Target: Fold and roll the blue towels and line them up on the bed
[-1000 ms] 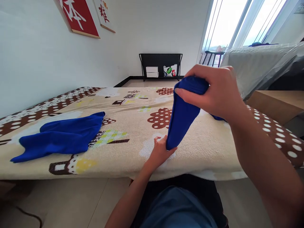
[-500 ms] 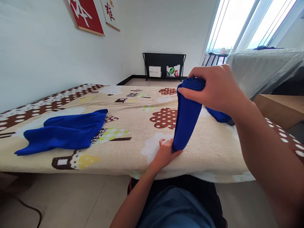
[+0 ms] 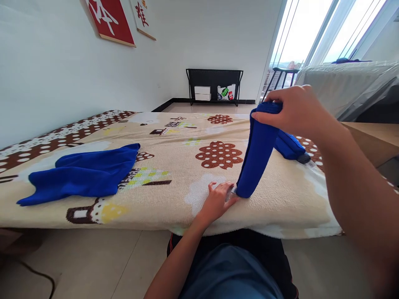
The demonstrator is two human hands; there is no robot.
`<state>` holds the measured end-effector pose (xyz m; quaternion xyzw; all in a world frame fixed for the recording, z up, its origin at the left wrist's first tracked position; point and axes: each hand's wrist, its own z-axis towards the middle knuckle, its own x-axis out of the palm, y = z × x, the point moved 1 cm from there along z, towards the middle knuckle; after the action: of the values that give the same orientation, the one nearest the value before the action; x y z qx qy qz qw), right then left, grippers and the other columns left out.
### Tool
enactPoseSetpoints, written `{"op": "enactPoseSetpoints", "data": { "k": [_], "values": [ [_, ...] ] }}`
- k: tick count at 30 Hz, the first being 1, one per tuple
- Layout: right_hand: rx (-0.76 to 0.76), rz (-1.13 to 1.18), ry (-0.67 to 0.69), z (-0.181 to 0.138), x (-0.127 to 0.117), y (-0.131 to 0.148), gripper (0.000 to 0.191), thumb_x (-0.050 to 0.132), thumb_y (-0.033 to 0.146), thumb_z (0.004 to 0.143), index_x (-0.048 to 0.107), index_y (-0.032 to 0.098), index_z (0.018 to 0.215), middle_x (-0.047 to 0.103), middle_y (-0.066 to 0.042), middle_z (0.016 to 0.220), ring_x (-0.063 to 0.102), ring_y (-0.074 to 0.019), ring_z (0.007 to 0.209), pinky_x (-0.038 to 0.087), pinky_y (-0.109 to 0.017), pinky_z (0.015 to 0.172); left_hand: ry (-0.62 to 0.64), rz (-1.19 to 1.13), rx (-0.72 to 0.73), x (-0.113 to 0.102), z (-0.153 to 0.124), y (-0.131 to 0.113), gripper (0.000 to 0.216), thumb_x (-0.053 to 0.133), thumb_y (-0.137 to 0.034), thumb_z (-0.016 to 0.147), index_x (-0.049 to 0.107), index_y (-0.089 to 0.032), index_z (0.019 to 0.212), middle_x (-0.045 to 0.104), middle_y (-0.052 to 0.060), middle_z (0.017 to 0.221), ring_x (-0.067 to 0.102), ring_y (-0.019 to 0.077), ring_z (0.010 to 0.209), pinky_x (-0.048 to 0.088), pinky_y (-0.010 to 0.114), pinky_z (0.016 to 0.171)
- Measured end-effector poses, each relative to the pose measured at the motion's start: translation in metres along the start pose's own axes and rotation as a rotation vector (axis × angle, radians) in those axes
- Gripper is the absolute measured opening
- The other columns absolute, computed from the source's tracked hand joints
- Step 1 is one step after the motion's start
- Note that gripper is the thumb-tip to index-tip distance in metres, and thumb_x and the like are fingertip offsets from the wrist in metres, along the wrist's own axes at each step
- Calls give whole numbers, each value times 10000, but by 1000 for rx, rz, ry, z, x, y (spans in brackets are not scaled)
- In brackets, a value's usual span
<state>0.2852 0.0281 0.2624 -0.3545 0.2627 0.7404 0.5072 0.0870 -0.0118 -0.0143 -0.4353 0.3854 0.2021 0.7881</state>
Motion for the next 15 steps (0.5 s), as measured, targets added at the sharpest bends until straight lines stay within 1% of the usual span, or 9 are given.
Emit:
{"op": "enactPoseSetpoints", "data": {
  "k": [2,4,6,8,10,12,13,15],
  "values": [
    [36,-32,-24,4,-2,-15,400,682,520,821,698,121,800,554,-6,623,481,-119,663,367,-343,720,5,-1,2,0,0,0,412,589,-451,953,533,-237,1302,652,92,1334,569,232,1279,194,497,1159],
    [74,-68,-48,9,-7,-32,488,660,581,819,724,100,865,588,-20,662,524,-144,734,362,-361,739,5,0,2,0,0,0,407,587,-442,955,534,-239,1304,652,93,1333,562,235,1289,189,503,1161],
    [105,-104,-53,12,-11,-50,600,621,655,808,738,79,925,644,-47,749,562,-179,832,356,-383,750,4,6,1,0,0,0,414,591,-443,951,533,-238,1307,653,94,1331,558,239,1294,188,509,1161],
    [139,-149,-30,16,-11,-69,715,581,718,779,743,54,987,685,-79,864,584,-211,918,347,-398,743,9,18,3,0,0,-1,418,595,-439,949,532,-234,1307,650,93,1336,557,241,1295,189,513,1159],
    [182,-207,16,19,-5,-87,820,554,767,738,738,25,1035,700,-121,956,596,-246,970,335,-409,720,16,32,8,-1,-1,-2,408,589,-428,954,533,-231,1306,644,94,1346,556,242,1296,193,512,1156],
    [210,-262,52,23,6,-106,901,539,803,698,732,0,1058,704,-167,994,601,-280,991,321,-423,696,22,45,16,0,-1,-2,397,580,-416,960,533,-232,1309,631,99,1367,545,245,1310,187,509,1159],
    [218,-286,66,25,12,-115,944,528,824,673,731,-14,1057,703,-189,1004,601,-296,997,314,-431,685,24,50,19,0,-1,-2,396,576,-409,962,531,-232,1313,622,101,1380,537,246,1320,180,508,1161],
    [232,-328,93,31,24,-132,1048,447,879,622,730,-47,1022,693,-215,1018,596,-319,1008,298,-447,668,25,57,20,1,-1,-2,400,574,-395,964,523,-230,1325,607,103,1400,521,246,1338,164,511,1166]
  ]
}}
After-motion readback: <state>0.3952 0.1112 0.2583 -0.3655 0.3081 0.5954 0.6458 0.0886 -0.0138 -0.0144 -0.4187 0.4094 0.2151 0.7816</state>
